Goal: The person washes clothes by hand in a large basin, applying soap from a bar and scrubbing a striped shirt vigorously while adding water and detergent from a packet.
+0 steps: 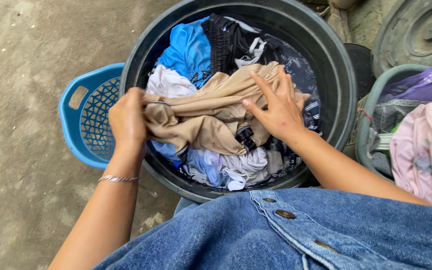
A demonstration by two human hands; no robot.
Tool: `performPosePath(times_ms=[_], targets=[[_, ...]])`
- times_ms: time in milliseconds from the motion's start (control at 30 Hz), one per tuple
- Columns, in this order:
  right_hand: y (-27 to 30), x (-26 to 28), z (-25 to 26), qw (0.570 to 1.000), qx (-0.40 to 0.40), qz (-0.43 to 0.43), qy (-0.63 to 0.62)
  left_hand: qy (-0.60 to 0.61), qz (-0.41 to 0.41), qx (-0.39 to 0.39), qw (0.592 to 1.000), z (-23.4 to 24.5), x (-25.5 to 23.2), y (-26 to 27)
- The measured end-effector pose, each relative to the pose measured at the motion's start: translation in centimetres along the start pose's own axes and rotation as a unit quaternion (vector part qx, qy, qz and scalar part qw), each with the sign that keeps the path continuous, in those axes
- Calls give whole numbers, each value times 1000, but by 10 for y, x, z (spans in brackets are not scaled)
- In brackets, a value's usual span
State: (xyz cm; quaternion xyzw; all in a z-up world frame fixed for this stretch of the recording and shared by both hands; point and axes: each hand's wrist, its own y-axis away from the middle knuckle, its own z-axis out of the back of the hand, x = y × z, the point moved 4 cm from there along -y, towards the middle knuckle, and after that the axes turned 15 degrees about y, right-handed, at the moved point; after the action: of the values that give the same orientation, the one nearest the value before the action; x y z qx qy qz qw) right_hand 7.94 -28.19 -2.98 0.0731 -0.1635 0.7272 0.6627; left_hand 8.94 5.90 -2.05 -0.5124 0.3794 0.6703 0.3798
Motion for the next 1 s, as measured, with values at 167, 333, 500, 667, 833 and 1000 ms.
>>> performPosePath(times_ms=[167,333,500,667,833,1000], targets=[[-2,13,-67,984,90,50,143,-414,-90,149,894,-80,34,38],[-10,-8,-101,967,105,71,223,-461,-191,143,855,-116,46,43],[-17,-27,-129,966,173,56,183,-503,-188,166,827,-127,78,28],[-21,-34,-147,933,250,69,249,-532,-70,282,795,-133,169,6],[-31,-26,-129,922,268,71,269,-479,-89,258,834,-135,157,0],[-36,-27,-72,949,261,30,173,-395,-169,138,893,-123,39,27]])
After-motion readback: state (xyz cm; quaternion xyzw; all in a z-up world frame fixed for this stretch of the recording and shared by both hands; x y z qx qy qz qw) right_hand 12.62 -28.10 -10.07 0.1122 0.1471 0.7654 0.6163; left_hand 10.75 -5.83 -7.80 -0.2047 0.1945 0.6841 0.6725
